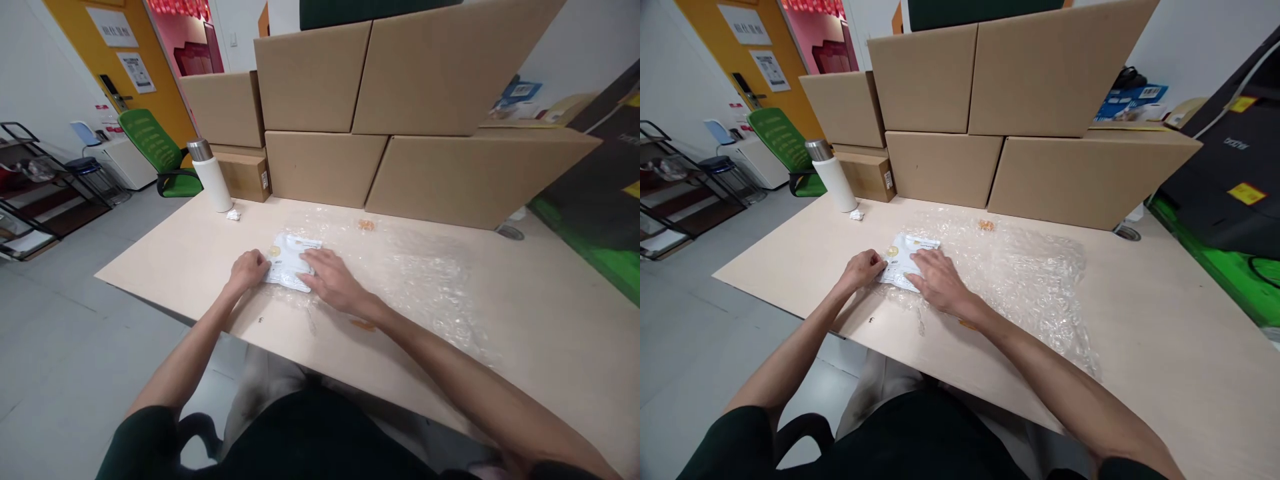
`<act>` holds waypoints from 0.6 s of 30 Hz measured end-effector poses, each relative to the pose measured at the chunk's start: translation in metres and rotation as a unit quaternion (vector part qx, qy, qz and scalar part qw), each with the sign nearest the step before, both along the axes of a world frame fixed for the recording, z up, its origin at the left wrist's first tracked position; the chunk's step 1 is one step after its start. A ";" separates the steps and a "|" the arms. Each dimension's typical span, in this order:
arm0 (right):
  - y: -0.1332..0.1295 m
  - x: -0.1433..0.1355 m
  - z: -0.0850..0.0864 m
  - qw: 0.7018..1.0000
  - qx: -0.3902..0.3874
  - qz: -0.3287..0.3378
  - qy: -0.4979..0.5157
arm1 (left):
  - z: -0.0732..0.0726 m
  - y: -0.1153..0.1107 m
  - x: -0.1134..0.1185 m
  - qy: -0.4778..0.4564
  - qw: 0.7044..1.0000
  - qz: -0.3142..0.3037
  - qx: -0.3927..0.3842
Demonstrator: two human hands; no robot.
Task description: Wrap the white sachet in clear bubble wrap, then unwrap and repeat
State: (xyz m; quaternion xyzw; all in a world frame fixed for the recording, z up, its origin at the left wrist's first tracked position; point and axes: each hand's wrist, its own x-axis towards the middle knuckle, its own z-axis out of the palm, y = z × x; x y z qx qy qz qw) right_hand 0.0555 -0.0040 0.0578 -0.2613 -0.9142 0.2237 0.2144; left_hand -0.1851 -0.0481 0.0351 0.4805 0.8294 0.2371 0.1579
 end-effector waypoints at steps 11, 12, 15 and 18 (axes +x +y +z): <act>-0.001 -0.007 -0.015 0.937 -0.300 -0.040 0.173 | 0.046 -0.018 0.056 -0.217 0.952 -0.148 0.155; 0.000 0.000 -0.014 0.913 -0.346 -0.047 0.213 | 0.051 -0.019 0.068 -0.226 0.943 -0.175 0.170; 0.002 0.020 -0.012 0.836 -0.469 -0.078 0.275 | 0.055 -0.013 0.100 -0.201 0.933 -0.243 0.172; 0.008 0.039 -0.015 0.776 -0.539 -0.103 0.311 | 0.041 0.001 0.125 -0.127 0.930 -0.316 0.139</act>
